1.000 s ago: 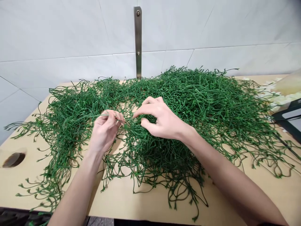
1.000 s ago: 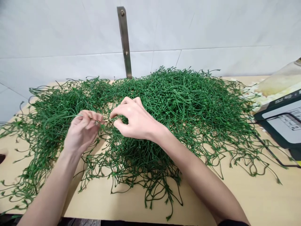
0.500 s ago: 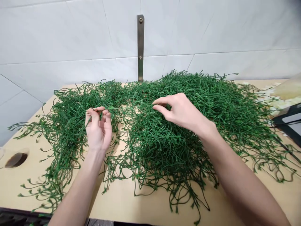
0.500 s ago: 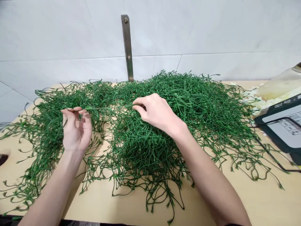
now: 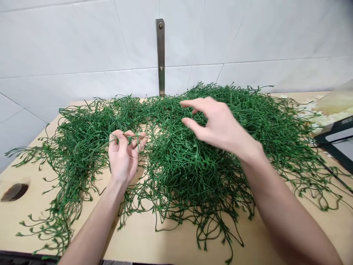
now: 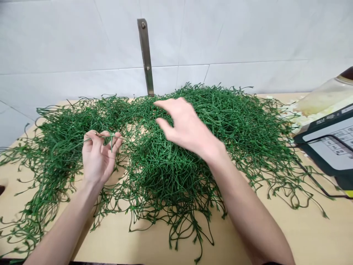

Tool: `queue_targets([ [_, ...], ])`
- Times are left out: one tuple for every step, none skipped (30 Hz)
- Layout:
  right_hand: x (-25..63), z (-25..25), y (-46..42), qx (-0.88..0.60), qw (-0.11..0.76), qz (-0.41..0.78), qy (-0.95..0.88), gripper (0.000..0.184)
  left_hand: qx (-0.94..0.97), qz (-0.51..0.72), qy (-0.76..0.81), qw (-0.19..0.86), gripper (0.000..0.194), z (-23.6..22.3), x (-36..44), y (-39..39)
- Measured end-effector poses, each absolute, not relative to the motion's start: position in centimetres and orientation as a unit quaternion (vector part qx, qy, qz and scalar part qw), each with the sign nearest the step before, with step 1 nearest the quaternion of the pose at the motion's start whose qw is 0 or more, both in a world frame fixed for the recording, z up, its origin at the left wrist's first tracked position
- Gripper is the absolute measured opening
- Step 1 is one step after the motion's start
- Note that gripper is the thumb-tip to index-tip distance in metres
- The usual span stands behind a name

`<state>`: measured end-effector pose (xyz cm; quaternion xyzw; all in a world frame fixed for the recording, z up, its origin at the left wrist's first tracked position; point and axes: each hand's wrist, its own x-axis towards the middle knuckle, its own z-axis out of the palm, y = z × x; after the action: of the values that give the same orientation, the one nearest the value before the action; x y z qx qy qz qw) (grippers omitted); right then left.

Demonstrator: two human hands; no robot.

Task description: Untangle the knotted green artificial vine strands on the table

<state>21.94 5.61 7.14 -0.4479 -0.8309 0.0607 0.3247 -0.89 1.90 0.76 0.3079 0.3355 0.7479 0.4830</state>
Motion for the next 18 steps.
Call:
queue_targets([
  [21.1, 6.9, 5.3, -0.4, 0.321, 0.111, -0.851, 0.041, 0.316, 0.737, 0.338, 0.493, 0.041, 0.7, -0.8, 1.8],
  [20.3, 6.6, 5.1, -0.351, 0.307, 0.157, -0.871, 0.042, 0.327, 0.725, 0.34, 0.502, 0.042, 0.7, -0.8, 1.7],
  [19.6, 6.2, 4.9, -0.306, 0.291, 0.189, -0.887, 0.046, 0.341, 0.715, 0.34, 0.507, 0.044, 0.7, -0.8, 1.6],
  [19.0, 5.8, 4.9, -0.269, 0.278, 0.209, -0.898, 0.049, 0.357, 0.707, 0.34, 0.508, 0.046, 0.7, -0.8, 1.5],
  [18.5, 5.4, 4.9, -0.25, 0.255, 0.229, -0.906, 0.048, 0.371, 0.702, 0.339, 0.505, 0.048, 0.8, -0.8, 1.5],
  [18.3, 5.2, 5.0, -0.244, 0.238, 0.243, -0.908, 0.044, 0.381, 0.699, 0.338, 0.501, 0.049, 0.9, -0.8, 1.5],
  [18.2, 5.0, 5.1, -0.25, 0.232, 0.251, -0.906, 0.039, 0.385, 0.701, 0.337, 0.497, 0.05, 1.0, -0.9, 1.5],
  [18.4, 5.0, 5.3, -0.264, 0.238, 0.258, -0.898, 0.034, 0.383, 0.704, 0.335, 0.495, 0.052, 1.1, -0.9, 1.5],
  [18.6, 5.1, 5.4, -0.281, 0.256, 0.262, -0.887, 0.03, 0.375, 0.709, 0.334, 0.495, 0.054, 1.1, -0.9, 1.6],
  [19.0, 5.4, 5.5, -0.299, 0.281, 0.268, -0.872, 0.026, 0.366, 0.713, 0.332, 0.497, 0.056, 1.2, -0.9, 1.6],
  [19.4, 5.7, 5.6, -0.317, 0.306, 0.279, -0.853, 0.024, 0.357, 0.716, 0.331, 0.5, 0.058, 1.1, -0.9, 1.7],
  [19.8, 6.0, 5.7, -0.333, 0.322, 0.3, -0.834, 0.023, 0.351, 0.717, 0.331, 0.503, 0.058, 1.1, -0.9, 1.7],
  [20.3, 6.3, 5.8, -0.347, 0.327, 0.327, -0.816, 0.023, 0.348, 0.717, 0.331, 0.506, 0.059, 1.0, -0.9, 1.7],
  [20.7, 6.6, 5.9, -0.36, 0.325, 0.357, -0.798, 0.025, 0.349, 0.714, 0.332, 0.508, 0.058, 0.9, -0.9, 1.6],
  [21.0, 6.9, 6.0, -0.37, 0.322, 0.386, -0.781, 0.027, 0.353, 0.711, 0.332, 0.51, 0.058, 0.9, -0.8, 1.6],
  [21.4, 7.1, 6.1, -0.377, 0.319, 0.407, -0.768, 0.028, 0.358, 0.707, 0.332, 0.512, 0.058, 0.8, -0.7, 1.5],
  [21.6, 7.2, 6.2, -0.383, 0.32, 0.419, -0.758, 0.029, 0.364, 0.702, 0.331, 0.515, 0.058, 0.7, -0.5, 1.4],
  [21.8, 7.3, 6.2, -0.391, 0.324, 0.421, -0.752, 0.029, 0.37, 0.697, 0.33, 0.518, 0.058, 0.7, -0.4, 1.3],
])
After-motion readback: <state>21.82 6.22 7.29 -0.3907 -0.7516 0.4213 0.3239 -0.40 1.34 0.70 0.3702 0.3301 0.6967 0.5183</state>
